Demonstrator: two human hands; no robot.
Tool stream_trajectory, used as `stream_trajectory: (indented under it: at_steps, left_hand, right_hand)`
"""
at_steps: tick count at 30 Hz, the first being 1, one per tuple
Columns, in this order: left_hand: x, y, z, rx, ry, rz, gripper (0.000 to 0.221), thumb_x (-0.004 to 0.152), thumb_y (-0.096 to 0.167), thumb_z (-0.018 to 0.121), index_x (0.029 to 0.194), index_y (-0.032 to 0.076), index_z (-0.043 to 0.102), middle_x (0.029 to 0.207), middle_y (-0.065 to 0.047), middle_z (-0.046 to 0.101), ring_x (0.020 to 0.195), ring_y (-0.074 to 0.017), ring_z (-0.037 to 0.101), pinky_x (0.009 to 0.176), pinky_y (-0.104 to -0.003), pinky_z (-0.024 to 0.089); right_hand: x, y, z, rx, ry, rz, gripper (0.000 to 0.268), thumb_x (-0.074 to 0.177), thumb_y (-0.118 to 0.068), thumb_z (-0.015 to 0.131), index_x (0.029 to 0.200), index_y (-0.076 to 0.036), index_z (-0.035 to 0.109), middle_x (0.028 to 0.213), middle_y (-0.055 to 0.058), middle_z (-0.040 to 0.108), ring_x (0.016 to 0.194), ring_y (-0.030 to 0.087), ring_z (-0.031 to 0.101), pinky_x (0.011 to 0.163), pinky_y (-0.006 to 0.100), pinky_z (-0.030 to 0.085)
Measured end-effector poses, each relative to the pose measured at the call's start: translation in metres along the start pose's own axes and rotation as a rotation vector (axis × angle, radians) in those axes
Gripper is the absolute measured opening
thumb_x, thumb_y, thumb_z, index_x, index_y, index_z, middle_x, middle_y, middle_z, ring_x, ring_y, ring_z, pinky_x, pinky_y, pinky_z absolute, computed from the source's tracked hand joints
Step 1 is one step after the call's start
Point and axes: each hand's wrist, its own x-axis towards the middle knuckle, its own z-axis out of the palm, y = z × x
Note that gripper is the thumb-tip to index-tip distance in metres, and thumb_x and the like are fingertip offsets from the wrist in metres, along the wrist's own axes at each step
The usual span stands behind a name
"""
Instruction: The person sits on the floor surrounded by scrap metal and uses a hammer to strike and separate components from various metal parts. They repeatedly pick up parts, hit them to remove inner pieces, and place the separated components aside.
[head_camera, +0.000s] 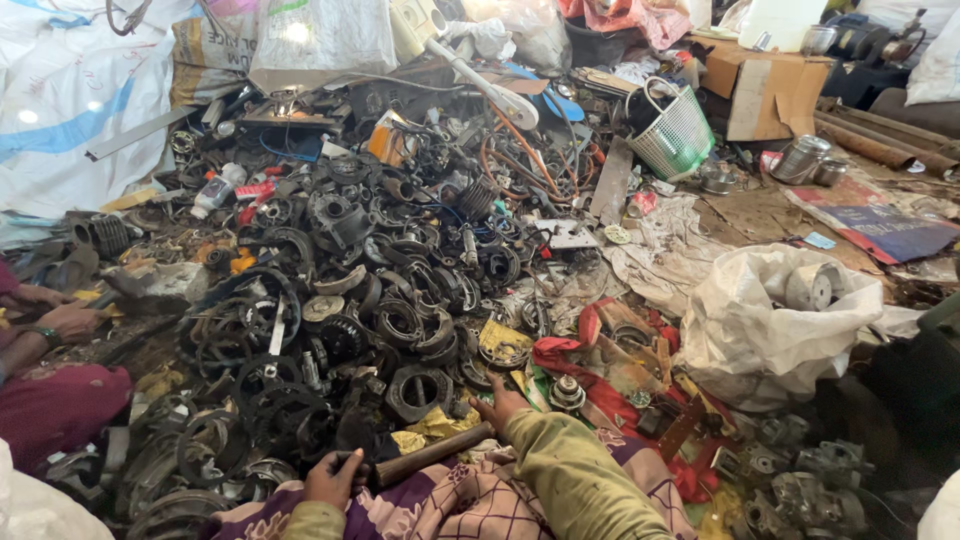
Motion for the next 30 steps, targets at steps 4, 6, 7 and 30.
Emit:
stream_trajectory:
  at_steps: [4, 6, 7, 30]
  left_hand:
    - [-0.002, 0.002, 0.002, -0.050, -0.007, -0.026, 0.027, 0.089, 0.023, 0.076, 0.094, -0.003, 0.073, 0.078, -0.013, 0.077, 0.061, -0.0185, 0.068, 0.055, -0.032, 0.054]
    - [-0.003, 0.003, 0.002, -0.036, -0.011, -0.011, 0.027, 0.089, 0.023, 0.076, 0.093, -0.003, 0.073, 0.077, -0.013, 0.077, 0.062, -0.0183, 0.068, 0.055, -0.032, 0.054]
    - [-0.003, 0.004, 0.002, -0.029, -0.014, -0.002, 0.027, 0.089, 0.023, 0.076, 0.093, -0.003, 0.073, 0.077, -0.013, 0.077, 0.062, -0.0183, 0.069, 0.055, -0.032, 0.055]
    - [0.008, -0.010, -0.005, 0.109, 0.008, 0.021, 0.031, 0.090, 0.025, 0.078, 0.101, -0.005, 0.076, 0.082, -0.014, 0.078, 0.068, -0.0221, 0.071, 0.061, -0.035, 0.056]
  right_hand:
    - [-0.004, -0.003, -0.004, -0.009, -0.033, 0.039, 0.089, 0.094, -0.069, 0.052, 0.162, -0.026, 0.016, 0.115, 0.029, 0.068, 0.110, 0.047, 0.065, 0.098, 0.054, 0.049]
    - [-0.006, -0.003, -0.003, -0.006, -0.042, 0.043, 0.088, 0.094, -0.069, 0.052, 0.162, -0.026, 0.017, 0.115, 0.029, 0.069, 0.110, 0.048, 0.065, 0.097, 0.054, 0.049]
    - [-0.005, -0.003, -0.003, -0.002, -0.029, 0.023, 0.088, 0.094, -0.069, 0.052, 0.162, -0.025, 0.017, 0.115, 0.029, 0.068, 0.109, 0.048, 0.065, 0.097, 0.054, 0.049]
    - [0.013, 0.001, 0.018, 0.032, -0.027, 0.053, 0.098, 0.088, -0.069, 0.058, 0.165, -0.026, 0.016, 0.112, 0.028, 0.070, 0.105, 0.046, 0.068, 0.090, 0.056, 0.053]
